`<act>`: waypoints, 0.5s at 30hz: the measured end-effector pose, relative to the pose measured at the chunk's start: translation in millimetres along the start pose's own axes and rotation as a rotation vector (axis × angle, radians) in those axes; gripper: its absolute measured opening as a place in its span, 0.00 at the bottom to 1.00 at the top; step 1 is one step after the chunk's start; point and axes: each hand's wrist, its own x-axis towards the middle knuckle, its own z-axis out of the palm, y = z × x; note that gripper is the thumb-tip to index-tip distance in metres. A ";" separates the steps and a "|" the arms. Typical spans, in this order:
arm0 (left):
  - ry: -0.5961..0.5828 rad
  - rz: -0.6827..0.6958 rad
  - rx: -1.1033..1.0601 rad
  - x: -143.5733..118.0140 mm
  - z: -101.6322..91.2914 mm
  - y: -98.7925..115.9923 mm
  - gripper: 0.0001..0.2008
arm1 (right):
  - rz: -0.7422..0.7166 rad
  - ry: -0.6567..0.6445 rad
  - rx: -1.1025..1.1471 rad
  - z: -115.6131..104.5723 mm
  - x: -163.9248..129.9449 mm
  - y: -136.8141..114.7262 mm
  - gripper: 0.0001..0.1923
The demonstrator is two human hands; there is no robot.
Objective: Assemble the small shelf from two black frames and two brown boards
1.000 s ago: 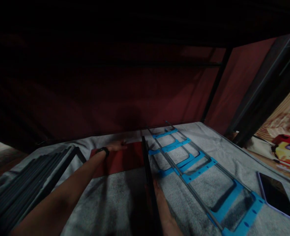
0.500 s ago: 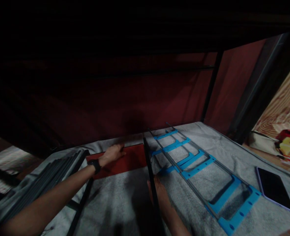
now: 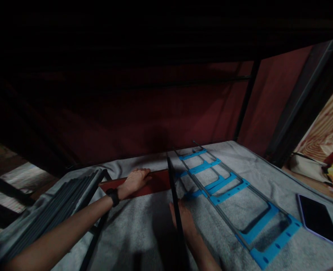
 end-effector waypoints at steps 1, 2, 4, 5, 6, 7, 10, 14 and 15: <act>-0.002 0.000 -0.006 -0.4 0.2 -0.1 0.09 | 0.008 -0.012 0.000 -1.9 -0.5 -1.9 0.29; -0.004 -0.002 -0.009 -0.4 0.1 -0.5 0.09 | 0.013 -0.017 0.003 -3.6 -1.0 -3.5 0.28; -0.002 -0.011 -0.007 0.0 -0.1 -1.7 0.09 | 0.001 -0.024 0.018 -5.8 -1.8 -5.4 0.25; 0.001 -0.013 -0.005 0.4 -0.3 -2.3 0.10 | -0.012 -0.028 0.030 -6.3 -2.1 -5.6 0.24; 0.003 -0.011 -0.005 0.8 -0.4 -2.8 0.10 | -0.022 -0.030 0.040 -6.4 -2.1 -5.3 0.23; 0.003 -0.003 -0.008 1.2 -0.4 -3.1 0.10 | -0.026 -0.029 0.045 -6.0 -1.9 -4.3 0.21; 0.004 0.037 -0.014 2.7 0.2 -2.0 0.10 | -0.050 0.004 0.042 -3.1 -0.1 2.2 0.18; 0.017 0.049 -0.021 9.5 1.6 4.3 0.13 | -0.103 0.031 0.027 1.3 2.6 11.8 0.16; 0.011 0.053 -0.034 12.3 2.1 6.6 0.14 | -0.116 0.032 0.018 1.8 3.1 13.0 0.16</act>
